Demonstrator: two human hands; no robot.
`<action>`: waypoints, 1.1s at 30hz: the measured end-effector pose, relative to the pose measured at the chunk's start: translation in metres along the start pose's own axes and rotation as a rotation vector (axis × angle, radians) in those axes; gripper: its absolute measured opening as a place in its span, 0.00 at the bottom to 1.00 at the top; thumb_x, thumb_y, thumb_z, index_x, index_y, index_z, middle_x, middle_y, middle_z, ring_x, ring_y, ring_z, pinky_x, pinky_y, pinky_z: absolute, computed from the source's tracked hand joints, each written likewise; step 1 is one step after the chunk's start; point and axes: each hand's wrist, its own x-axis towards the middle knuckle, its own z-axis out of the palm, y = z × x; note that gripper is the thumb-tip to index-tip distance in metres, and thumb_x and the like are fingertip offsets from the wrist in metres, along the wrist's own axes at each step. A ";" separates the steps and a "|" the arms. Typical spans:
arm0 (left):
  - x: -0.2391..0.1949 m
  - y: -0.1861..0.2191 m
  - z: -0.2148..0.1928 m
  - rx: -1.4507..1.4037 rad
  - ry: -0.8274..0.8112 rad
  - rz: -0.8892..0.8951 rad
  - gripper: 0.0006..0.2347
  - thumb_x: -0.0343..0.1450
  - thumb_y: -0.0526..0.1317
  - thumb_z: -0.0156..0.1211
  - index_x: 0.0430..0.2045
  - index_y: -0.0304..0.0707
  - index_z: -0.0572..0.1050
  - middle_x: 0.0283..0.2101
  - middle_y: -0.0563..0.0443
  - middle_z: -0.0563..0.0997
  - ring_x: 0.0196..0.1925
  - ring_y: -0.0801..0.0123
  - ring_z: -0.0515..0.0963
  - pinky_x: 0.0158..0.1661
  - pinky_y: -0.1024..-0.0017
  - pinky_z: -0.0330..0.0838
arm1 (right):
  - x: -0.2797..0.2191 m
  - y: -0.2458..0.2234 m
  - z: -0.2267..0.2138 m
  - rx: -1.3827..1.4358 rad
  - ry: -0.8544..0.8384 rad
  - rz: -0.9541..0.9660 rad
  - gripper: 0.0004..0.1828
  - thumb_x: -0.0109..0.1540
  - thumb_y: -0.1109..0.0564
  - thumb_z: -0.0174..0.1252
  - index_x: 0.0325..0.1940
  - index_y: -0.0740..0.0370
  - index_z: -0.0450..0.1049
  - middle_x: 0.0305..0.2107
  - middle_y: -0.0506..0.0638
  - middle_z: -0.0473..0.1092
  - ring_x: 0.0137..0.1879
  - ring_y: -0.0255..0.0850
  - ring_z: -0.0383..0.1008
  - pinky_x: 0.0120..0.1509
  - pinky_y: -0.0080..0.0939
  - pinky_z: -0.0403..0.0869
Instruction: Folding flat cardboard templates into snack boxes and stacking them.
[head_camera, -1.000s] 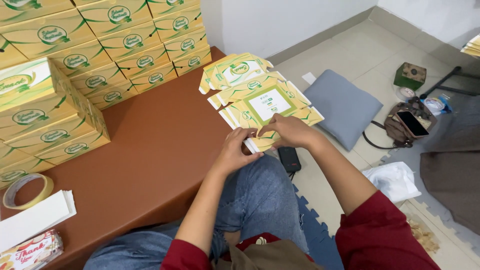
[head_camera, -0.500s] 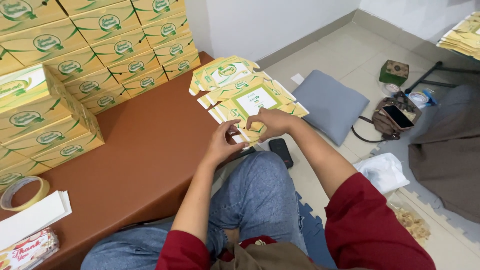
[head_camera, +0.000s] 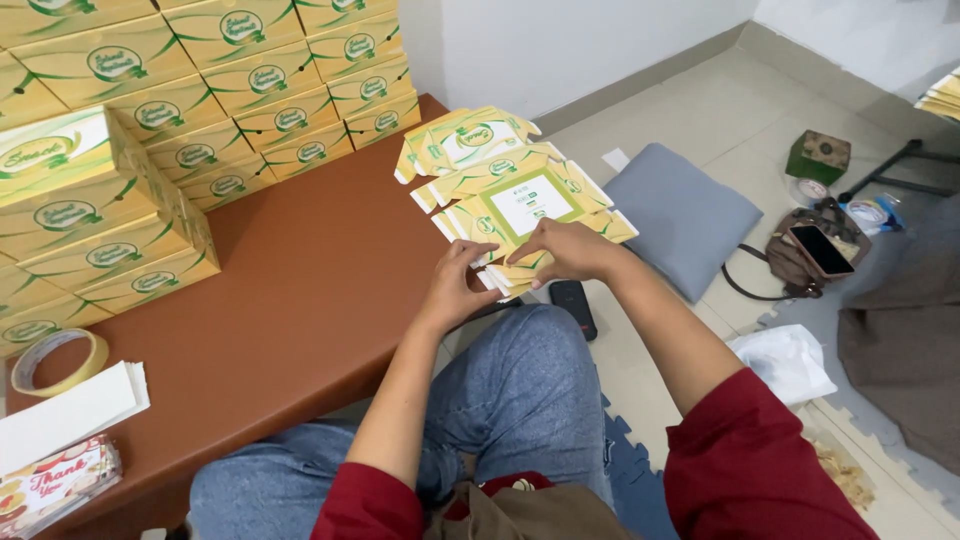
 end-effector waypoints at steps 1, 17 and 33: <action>-0.002 0.005 -0.002 0.002 0.002 -0.007 0.32 0.52 0.39 0.78 0.54 0.55 0.77 0.50 0.51 0.73 0.58 0.52 0.75 0.63 0.56 0.65 | -0.004 -0.002 -0.004 0.002 -0.005 -0.006 0.29 0.55 0.46 0.71 0.61 0.32 0.77 0.55 0.57 0.68 0.59 0.58 0.73 0.62 0.51 0.73; 0.000 0.021 -0.004 0.063 0.025 0.107 0.41 0.61 0.39 0.73 0.69 0.35 0.55 0.58 0.36 0.64 0.66 0.36 0.61 0.64 0.43 0.56 | -0.002 0.040 0.053 -0.069 0.286 -0.162 0.19 0.65 0.52 0.48 0.61 0.47 0.69 0.53 0.55 0.70 0.46 0.61 0.79 0.49 0.60 0.78; -0.010 0.019 -0.003 0.342 0.043 0.219 0.15 0.67 0.43 0.62 0.45 0.39 0.76 0.56 0.43 0.73 0.66 0.53 0.65 0.68 0.53 0.48 | -0.037 0.018 -0.029 0.347 1.703 -0.157 0.09 0.80 0.67 0.50 0.49 0.71 0.57 0.29 0.54 0.62 0.31 0.38 0.59 0.39 0.38 0.63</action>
